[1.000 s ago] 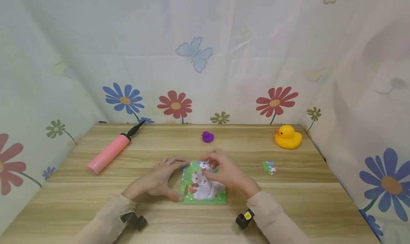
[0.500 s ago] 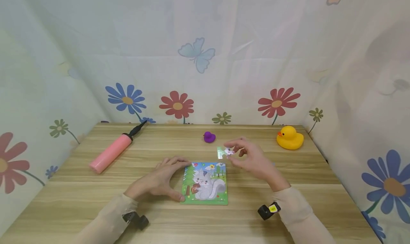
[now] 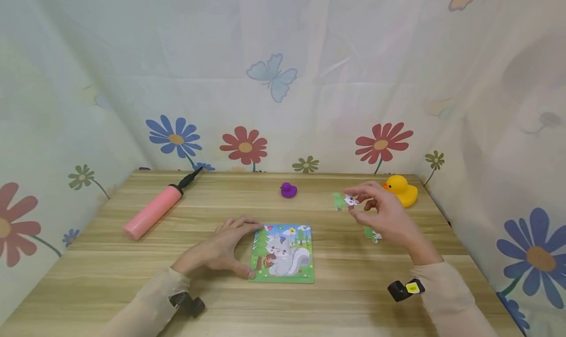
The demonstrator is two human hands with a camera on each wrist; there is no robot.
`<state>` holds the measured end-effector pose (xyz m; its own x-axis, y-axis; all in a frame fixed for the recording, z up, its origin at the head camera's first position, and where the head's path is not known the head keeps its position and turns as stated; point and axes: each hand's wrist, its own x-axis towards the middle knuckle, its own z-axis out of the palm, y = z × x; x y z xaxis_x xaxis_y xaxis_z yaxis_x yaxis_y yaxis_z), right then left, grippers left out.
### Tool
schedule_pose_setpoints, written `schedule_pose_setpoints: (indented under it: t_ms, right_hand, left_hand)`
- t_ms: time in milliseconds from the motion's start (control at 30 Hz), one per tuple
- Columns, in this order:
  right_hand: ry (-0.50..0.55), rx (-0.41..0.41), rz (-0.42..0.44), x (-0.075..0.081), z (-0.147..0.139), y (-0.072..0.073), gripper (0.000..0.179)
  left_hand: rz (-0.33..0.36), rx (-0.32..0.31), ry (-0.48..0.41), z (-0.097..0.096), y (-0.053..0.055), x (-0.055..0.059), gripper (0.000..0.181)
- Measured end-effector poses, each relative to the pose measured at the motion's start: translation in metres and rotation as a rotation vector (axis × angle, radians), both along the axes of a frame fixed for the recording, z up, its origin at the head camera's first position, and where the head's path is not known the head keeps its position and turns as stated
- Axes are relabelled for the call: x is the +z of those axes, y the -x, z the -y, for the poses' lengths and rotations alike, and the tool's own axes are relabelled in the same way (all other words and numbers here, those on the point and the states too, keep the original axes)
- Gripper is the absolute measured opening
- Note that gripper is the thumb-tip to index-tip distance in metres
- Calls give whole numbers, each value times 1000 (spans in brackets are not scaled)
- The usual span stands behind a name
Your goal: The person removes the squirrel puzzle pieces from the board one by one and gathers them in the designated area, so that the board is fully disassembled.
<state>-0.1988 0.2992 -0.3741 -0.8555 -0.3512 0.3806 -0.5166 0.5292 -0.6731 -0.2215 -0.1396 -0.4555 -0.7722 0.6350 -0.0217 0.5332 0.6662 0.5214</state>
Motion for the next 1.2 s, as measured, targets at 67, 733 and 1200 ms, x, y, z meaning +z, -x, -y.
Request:
schedule_pose_setpoints:
  t_ms: [67, 733, 1200]
  right_hand:
    - [6, 2, 1, 1, -7, -1, 43]
    - [-3, -25, 82, -18, -66, -24, 44]
    - [25, -59, 317, -57, -85, -40, 48]
  left_hand:
    - [2, -1, -1, 0, 0, 0, 120]
    - [7, -4, -9, 0, 0, -1, 119]
    - [0, 1, 6, 1, 1, -2, 119]
